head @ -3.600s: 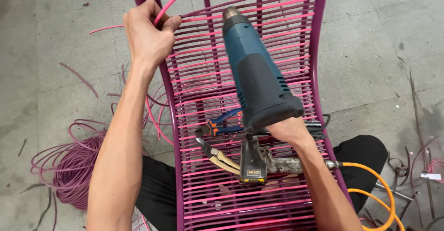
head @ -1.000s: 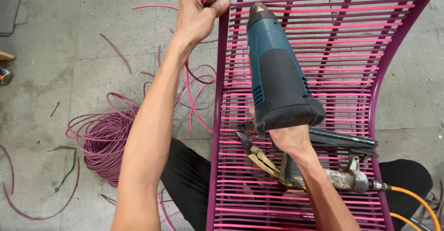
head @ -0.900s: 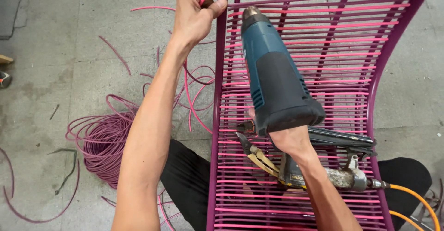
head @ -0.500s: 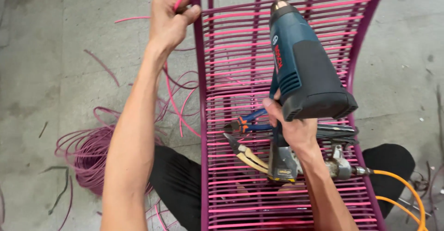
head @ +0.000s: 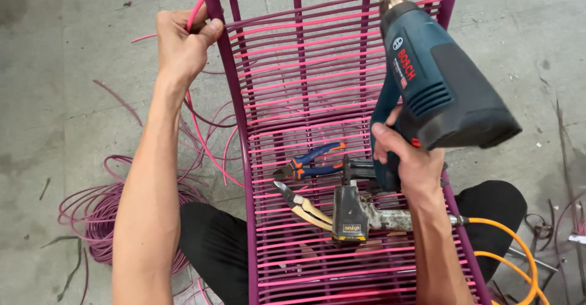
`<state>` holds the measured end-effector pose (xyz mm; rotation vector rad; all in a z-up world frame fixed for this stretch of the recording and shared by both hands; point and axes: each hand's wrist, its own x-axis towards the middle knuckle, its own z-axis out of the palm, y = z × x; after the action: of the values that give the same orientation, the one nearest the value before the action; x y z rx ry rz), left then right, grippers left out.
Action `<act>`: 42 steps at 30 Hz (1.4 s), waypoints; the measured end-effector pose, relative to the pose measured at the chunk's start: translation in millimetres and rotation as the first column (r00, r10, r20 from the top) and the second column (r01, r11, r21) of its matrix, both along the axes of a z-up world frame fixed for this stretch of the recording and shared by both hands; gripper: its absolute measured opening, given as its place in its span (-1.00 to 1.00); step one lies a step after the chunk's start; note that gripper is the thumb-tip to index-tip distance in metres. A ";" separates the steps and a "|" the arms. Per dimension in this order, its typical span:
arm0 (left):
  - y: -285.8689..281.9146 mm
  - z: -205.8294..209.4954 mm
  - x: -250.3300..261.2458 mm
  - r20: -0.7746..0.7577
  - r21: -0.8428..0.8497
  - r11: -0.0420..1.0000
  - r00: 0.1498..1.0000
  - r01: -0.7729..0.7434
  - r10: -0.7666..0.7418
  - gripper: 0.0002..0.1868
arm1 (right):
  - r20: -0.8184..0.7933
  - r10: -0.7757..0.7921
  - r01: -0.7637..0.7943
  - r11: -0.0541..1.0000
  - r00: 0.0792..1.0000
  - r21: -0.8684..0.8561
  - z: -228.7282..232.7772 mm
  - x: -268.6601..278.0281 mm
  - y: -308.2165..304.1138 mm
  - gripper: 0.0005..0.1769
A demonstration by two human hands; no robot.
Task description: Weaving a pink plastic cord onto a purple metal chair frame using a nail gun and other hand tools.
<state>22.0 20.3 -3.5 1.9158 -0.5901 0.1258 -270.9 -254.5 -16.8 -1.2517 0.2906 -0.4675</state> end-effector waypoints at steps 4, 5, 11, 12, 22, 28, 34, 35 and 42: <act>0.1 -1.4 -1.7 0.037 0.019 0.999 0.998 -0.051 0.050 -0.56 | 0.046 -0.024 0.026 0.998 0.999 -0.051 -2.1 -0.7 -6.0 -0.80; 0.6 -0.5 -2.5 0.038 0.023 0.998 0.998 -0.054 0.053 -0.56 | 0.047 -0.021 0.023 0.999 0.999 -0.047 -0.8 -1.2 -8.8 -0.80; -3.6 0.8 -3.4 0.002 -0.018 0.999 0.999 -0.047 0.047 -0.63 | -0.003 0.005 -0.004 0.998 1.000 0.060 6.1 -3.4 -19.4 -0.79; -3.8 4.0 -4.9 -0.003 0.005 0.998 0.998 -0.055 0.055 -0.72 | -0.017 0.067 -0.066 0.997 0.998 0.047 5.1 -2.0 -17.0 -0.78; -4.6 3.6 -14.2 0.074 0.106 0.991 0.994 -0.084 0.077 -0.88 | 0.081 0.484 -0.491 0.857 0.871 0.154 3.8 -12.0 -13.5 -0.56; -13.7 -5.1 -25.1 0.695 0.132 0.949 0.709 -0.285 0.116 -0.79 | 0.127 0.298 -0.286 0.952 0.946 -0.107 30.1 -74.3 -82.8 -0.71; -93.4 58.0 -83.5 0.296 0.117 0.980 0.947 -0.162 0.122 -0.68 | -0.118 -0.126 -0.012 0.630 0.985 -0.776 -37.3 -74.7 -218.7 -0.46; -105.3 56.4 -87.5 0.289 0.119 0.979 0.949 -0.165 0.125 -0.68 | -0.126 -0.122 -0.021 0.631 0.984 -0.775 -72.8 -68.2 -252.6 -0.46; -174.9 35.1 -85.0 0.405 0.209 0.975 0.902 0.070 -0.152 -0.95 | -0.564 -0.275 -0.305 0.620 0.778 -0.723 -381.5 2.9 -446.7 -0.42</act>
<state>-63.0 -154.5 31.6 2.0454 -1.0311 0.4298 -268.0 -701.1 -398.3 -2.3132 0.7009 -0.1031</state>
